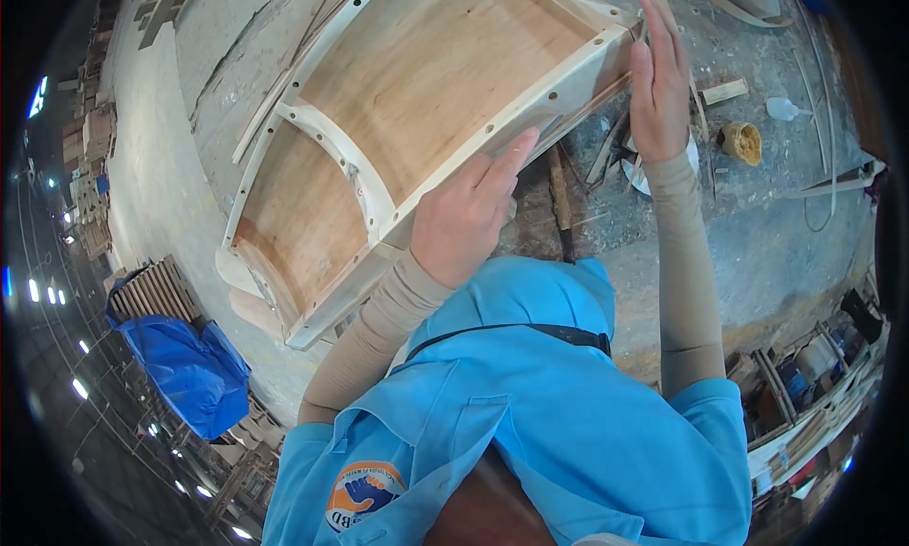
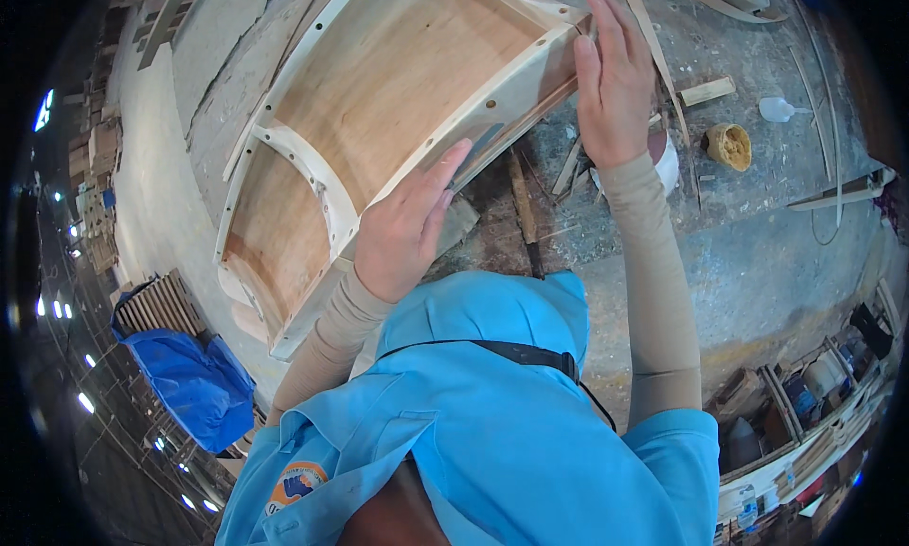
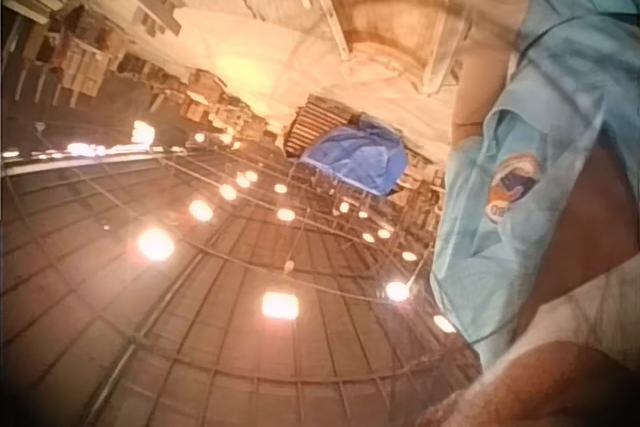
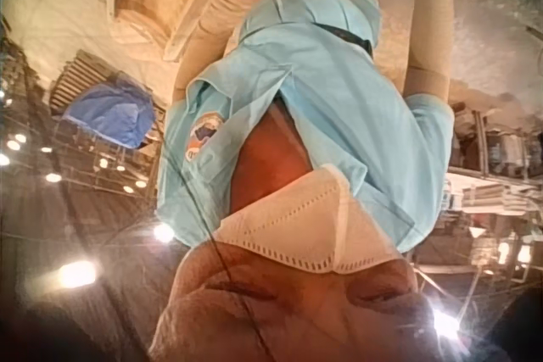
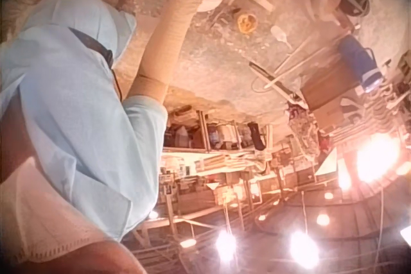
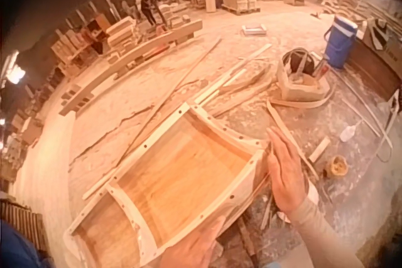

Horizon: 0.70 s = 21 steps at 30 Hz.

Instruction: The person applies glue to a wooden frame and inserts small wooden dowels into pre-drilled holes. They use a chisel to tap the dowels flush with the surface and smooth the edges. The person repeats this process for multiple joints on the frame.

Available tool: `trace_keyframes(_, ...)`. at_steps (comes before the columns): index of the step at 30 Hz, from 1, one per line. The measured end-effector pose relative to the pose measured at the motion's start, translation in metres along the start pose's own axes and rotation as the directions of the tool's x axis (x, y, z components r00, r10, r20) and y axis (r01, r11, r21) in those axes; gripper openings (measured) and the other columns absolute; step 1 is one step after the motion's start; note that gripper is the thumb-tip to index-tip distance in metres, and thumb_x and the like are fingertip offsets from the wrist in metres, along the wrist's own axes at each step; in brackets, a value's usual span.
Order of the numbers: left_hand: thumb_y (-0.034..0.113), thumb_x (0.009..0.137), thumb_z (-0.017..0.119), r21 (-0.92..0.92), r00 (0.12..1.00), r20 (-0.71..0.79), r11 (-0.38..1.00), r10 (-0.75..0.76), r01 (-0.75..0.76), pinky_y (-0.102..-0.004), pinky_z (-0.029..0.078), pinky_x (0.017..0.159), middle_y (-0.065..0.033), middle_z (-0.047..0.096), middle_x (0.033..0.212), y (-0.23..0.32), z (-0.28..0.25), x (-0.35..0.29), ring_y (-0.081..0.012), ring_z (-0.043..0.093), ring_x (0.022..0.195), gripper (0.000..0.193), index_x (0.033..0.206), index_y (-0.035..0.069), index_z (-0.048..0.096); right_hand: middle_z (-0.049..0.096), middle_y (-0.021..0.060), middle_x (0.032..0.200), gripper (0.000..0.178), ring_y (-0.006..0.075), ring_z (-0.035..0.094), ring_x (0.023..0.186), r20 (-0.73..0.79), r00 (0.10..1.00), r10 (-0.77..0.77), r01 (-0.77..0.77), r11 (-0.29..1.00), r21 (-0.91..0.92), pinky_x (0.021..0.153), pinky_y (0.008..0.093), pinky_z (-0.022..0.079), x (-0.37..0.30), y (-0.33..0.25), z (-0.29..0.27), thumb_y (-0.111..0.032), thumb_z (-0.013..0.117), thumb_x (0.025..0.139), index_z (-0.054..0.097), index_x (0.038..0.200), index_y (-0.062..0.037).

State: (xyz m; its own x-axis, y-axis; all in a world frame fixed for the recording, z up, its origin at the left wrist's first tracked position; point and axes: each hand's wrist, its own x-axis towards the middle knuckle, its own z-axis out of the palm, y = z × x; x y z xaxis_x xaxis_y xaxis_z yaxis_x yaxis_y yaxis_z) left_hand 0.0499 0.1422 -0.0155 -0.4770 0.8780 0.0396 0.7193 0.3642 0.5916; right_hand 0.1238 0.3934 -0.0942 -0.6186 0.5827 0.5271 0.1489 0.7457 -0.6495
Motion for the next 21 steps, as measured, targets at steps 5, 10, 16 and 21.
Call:
trace_keyframes(5,-0.003,0.085,0.065,0.078,0.999,0.05,0.997,0.008,-0.012,-0.0383,0.048,0.06,-0.009,0.051,0.078,0.003,0.004,0.0,-0.0264,0.056,0.066,0.068,0.148,0.021,0.054,0.063,0.0157,0.124,0.038,0.0334,0.06,0.113,-0.063,0.996,0.056,-0.048,0.992,0.118,0.098,0.0386,0.046,-0.006,0.01,0.023,-0.02,0.042,0.108,0.055,0.142,-0.0108)
trace_keyframes(10,-0.003,0.084,0.065,0.084,0.999,0.049,0.996,0.003,-0.007,-0.0389,0.047,0.059,-0.009,0.05,0.078,0.004,0.007,-0.001,-0.0262,0.054,0.064,0.07,0.148,0.021,0.053,0.064,0.0146,0.113,0.036,0.0322,0.063,0.103,-0.137,0.99,0.021,-0.006,0.994,0.109,0.091,0.0382,0.048,-0.006,0.013,0.029,-0.017,0.041,0.107,0.057,0.139,-0.0118)
trace_keyframes(16,-0.003,0.086,0.064,0.028,0.998,0.052,0.999,-0.033,0.031,-0.0389,0.049,0.062,-0.0098,0.052,0.079,0.005,0.003,0.001,-0.0272,0.057,0.069,0.067,0.147,0.021,0.054,0.063,0.0143,0.132,0.038,0.0287,0.06,0.121,-0.083,0.993,0.085,-0.075,0.99,0.121,0.104,0.0366,0.044,-0.009,0.011,0.026,-0.015,0.039,0.108,0.057,0.14,-0.0089)
trace_keyframes(21,-0.001,0.091,0.061,-0.042,0.984,0.145,0.993,-0.099,0.106,-0.0397,0.052,0.072,-0.0121,0.061,0.089,0.006,-0.007,0.006,-0.0294,0.061,0.078,0.058,0.145,0.019,0.056,0.063,0.015,0.129,0.038,0.0296,0.061,0.118,-0.09,0.992,0.084,-0.076,0.993,0.09,0.102,0.0365,0.045,-0.01,0.011,0.025,-0.016,0.038,0.108,0.058,0.14,-0.0098)
